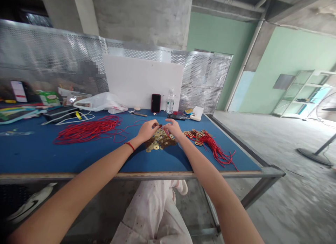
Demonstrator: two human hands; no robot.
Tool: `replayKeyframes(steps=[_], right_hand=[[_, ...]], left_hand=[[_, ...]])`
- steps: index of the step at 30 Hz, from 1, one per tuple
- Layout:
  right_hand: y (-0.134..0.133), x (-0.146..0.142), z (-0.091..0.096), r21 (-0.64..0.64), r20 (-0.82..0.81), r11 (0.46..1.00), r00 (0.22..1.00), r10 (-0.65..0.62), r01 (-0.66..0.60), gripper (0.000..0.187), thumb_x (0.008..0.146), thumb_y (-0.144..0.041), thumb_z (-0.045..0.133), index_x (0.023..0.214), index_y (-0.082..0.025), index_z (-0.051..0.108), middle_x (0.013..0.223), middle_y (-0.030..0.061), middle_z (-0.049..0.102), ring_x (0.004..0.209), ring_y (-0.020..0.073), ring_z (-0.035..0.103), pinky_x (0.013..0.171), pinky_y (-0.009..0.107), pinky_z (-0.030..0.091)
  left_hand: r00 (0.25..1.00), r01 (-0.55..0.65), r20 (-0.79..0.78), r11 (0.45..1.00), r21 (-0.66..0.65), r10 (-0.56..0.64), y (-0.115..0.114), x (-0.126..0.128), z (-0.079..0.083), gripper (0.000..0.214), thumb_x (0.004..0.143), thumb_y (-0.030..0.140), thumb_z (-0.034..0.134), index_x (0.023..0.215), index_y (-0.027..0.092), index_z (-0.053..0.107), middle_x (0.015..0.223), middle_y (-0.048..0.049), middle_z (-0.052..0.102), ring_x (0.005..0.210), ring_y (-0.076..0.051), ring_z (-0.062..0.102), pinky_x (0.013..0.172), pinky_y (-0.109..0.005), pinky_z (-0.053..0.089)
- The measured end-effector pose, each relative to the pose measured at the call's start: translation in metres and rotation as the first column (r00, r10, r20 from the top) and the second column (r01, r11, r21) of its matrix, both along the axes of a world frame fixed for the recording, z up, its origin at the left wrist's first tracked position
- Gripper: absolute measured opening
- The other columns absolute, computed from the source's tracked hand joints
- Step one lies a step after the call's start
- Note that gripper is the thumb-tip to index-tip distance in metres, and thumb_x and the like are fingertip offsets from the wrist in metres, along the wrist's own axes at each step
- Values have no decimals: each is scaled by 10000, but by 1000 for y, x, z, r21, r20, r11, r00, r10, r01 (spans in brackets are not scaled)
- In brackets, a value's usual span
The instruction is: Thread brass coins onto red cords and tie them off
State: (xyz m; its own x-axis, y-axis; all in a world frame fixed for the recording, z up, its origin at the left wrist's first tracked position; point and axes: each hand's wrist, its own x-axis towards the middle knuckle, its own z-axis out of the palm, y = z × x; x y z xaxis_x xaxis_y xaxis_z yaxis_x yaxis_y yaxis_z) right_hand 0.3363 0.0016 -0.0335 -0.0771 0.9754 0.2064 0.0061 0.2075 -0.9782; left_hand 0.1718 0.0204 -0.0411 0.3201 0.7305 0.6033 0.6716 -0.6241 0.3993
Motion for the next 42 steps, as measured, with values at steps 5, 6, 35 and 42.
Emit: replayKeyframes(steps=[5, 6, 35, 42], right_hand=[[-2, -2, 1, 21, -15, 1000, 1000, -8, 8, 464, 615, -158, 645, 1054, -165, 495, 572, -75, 575, 422, 69, 451, 402, 180, 354], [-1, -2, 1, 24, -7, 1000, 1000, -11, 11, 464, 616, -158, 645, 1054, -164, 492, 572, -74, 575, 426, 70, 454, 403, 179, 354], [20, 23, 1, -124, -278, 944, 902, -330, 307, 167, 765, -263, 553, 665, -188, 441, 463, -73, 453, 346, 49, 362, 366, 170, 302], [29, 67, 10, -303, -549, 722, 505, -666, 622, 99, 814, -124, 425, 743, -193, 419, 561, -25, 565, 500, 83, 586, 496, 179, 483]], left_hand=[[1000, -8, 6, 1000, -21, 8, 0, 0, 0, 103, 824, 267, 514, 767, 205, 573, 800, -50, 665, 760, -200, 594, 692, -293, 399], [1000, -6, 7, 1000, -23, 6, 0, 0, 0, 103, 824, 267, 514, 766, 206, 573, 800, -50, 665, 761, -200, 595, 693, -293, 400], [887, 317, 408, 927, -201, -215, 9, 1, 3, 159, 715, 317, 575, 665, 167, 557, 677, -13, 595, 657, -148, 531, 630, -260, 410], [793, 406, 600, 829, -384, -110, 11, -7, 8, 176, 640, 328, 647, 650, 165, 580, 628, 11, 574, 592, -124, 503, 583, -252, 370]])
